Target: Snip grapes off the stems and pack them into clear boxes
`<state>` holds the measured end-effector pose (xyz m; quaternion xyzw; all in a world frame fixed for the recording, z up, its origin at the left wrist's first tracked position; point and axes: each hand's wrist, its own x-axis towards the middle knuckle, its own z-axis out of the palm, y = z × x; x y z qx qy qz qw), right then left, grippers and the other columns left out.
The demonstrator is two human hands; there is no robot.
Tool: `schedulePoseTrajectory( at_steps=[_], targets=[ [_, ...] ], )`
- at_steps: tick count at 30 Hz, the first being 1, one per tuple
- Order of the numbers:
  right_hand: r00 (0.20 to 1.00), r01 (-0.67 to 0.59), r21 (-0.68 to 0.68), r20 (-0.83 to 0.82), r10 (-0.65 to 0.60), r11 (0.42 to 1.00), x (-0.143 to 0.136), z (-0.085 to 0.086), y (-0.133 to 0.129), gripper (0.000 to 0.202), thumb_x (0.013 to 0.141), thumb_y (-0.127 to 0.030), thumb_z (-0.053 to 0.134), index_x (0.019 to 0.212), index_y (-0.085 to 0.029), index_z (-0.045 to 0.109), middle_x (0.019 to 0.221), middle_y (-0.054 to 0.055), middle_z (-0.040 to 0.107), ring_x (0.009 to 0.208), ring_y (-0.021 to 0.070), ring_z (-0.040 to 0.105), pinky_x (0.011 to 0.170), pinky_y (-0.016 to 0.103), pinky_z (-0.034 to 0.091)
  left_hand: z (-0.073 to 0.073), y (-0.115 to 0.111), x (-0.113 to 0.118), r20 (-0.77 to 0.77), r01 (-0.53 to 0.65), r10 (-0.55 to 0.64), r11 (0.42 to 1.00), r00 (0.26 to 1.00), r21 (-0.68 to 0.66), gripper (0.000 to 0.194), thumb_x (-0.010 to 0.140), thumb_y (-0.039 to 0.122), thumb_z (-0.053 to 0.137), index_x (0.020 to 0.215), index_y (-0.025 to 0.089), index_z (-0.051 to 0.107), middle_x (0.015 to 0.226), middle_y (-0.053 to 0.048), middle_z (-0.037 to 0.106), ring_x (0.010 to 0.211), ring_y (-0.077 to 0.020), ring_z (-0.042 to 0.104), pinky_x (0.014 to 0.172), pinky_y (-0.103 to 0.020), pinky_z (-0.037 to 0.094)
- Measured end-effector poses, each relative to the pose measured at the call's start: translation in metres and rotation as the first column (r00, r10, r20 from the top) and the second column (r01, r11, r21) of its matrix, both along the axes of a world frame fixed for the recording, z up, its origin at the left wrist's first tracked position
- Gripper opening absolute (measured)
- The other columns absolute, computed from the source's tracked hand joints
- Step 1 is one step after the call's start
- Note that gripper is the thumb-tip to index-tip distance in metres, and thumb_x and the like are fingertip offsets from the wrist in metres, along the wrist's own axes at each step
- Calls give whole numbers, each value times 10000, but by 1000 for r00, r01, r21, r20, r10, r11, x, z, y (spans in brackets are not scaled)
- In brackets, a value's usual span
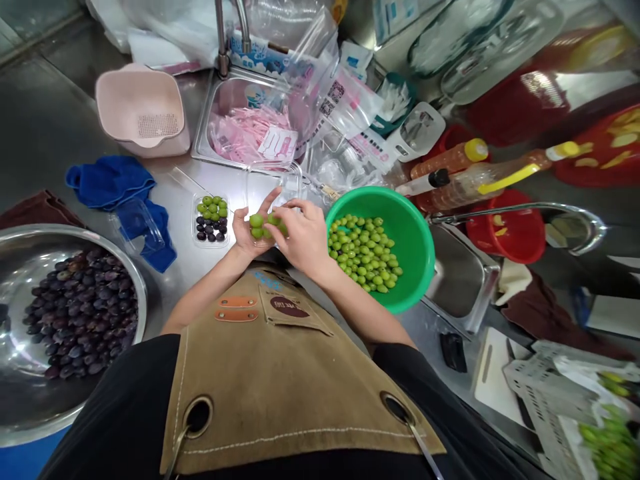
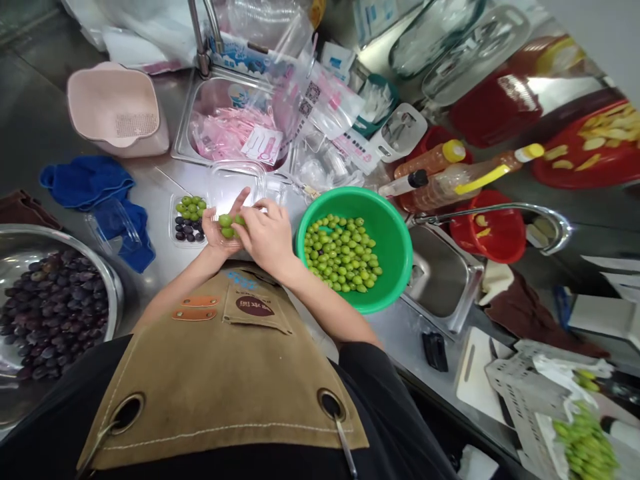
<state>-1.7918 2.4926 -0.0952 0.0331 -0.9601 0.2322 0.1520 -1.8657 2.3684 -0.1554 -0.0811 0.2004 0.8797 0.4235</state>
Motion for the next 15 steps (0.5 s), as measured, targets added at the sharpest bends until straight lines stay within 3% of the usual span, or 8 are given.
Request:
schedulePoseTrajectory(
  at_steps=[3, 6, 9, 11, 13, 15],
  targets=[
    [999, 23, 29, 45, -24, 999, -1, -5, -19, 159, 1080, -352, 659, 1169, -276, 767, 1241, 105, 798, 1386, 362, 583, 1242, 670, 390, -5, -3, 0, -27, -24, 23, 1000, 999, -10, 852, 928, 656, 431, 1704, 307, 454, 1270, -91, 797, 1241, -331, 755, 979, -451, 662],
    [1000, 20, -40, -10, -21, 999, 9, -4, -12, 269, 1083, -337, 615, 1316, -344, 749, 1490, 63, 710, 1506, 355, 520, 1310, 703, 329, -7, -6, 0, -40, -19, 20, 999, 999, 27, 777, 961, 695, 394, 1655, 364, 501, 1382, -72, 779, 1345, -375, 704, 1028, -519, 641],
    [974, 194, -140, -93, -208, 971, 24, -12, 35, 373, 1098, -294, 518, 1412, -329, 716, 1475, 87, 700, 1470, 333, 574, 1268, 656, 427, -4, -9, -1, -55, 1, 2, 998, 998, 57, 792, 944, 758, 404, 1629, 379, 519, 1436, -90, 752, 1300, -379, 722, 1065, -592, 612],
    [927, 371, -131, -16, -376, 920, 33, -28, 82, 415, 1109, -258, 444, 1431, -248, 706, 1379, 135, 734, 1377, 324, 640, 1224, 597, 487, -1, -9, 0, -64, 4, 0, 998, 998, 59, 841, 912, 783, 448, 1651, 384, 499, 1482, -110, 720, 1252, -364, 737, 1105, -632, 581],
    [875, 423, 25, 249, -415, 906, 40, -48, 126, 449, 1090, -237, 465, 1474, -142, 675, 1422, 193, 721, 1369, 327, 646, 1228, 521, 488, 1, -9, 0, -60, 6, -3, 999, 998, 52, 891, 884, 787, 499, 1683, 396, 464, 1545, -125, 678, 1233, -355, 740, 1144, -663, 549],
    [741, 318, 203, 556, -377, 926, 47, -68, 156, 506, 1065, -222, 516, 1536, -75, 623, 1519, 226, 680, 1424, 328, 614, 1262, 459, 448, 1, -8, 1, -50, 16, -14, 999, 999, 46, 914, 877, 778, 522, 1704, 400, 441, 1591, -134, 646, 1217, -355, 740, 1160, -685, 532]
  ],
)
